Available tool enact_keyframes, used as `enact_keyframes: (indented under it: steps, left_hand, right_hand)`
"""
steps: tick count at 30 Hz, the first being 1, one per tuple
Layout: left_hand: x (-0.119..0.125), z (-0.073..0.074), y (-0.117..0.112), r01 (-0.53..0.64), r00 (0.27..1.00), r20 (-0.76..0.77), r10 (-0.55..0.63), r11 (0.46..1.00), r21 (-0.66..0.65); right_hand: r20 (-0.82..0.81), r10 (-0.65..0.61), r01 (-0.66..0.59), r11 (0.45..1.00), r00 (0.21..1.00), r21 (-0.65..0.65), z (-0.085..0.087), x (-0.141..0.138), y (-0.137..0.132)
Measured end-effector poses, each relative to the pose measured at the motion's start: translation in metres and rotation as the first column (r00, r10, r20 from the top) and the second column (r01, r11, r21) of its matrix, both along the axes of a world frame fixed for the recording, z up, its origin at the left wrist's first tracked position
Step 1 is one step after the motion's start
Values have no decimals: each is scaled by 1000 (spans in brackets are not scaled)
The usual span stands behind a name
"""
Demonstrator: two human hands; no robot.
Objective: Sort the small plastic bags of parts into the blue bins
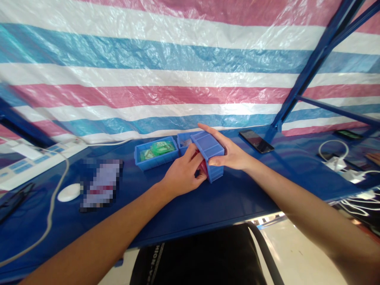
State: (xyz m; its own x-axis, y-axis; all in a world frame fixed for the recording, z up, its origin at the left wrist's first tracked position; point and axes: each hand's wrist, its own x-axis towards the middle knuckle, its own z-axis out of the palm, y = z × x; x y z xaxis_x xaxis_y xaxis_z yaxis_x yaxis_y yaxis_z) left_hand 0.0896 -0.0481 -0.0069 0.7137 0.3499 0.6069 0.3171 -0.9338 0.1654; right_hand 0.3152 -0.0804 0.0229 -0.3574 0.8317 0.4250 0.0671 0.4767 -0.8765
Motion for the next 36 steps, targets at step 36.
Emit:
enact_keyframes:
  steps: [36]
  left_hand:
    - [-16,12,6,-31,981,-195,18,997,-67]
  right_hand:
    - [41,-77,75,996,996,43,3,23,3]
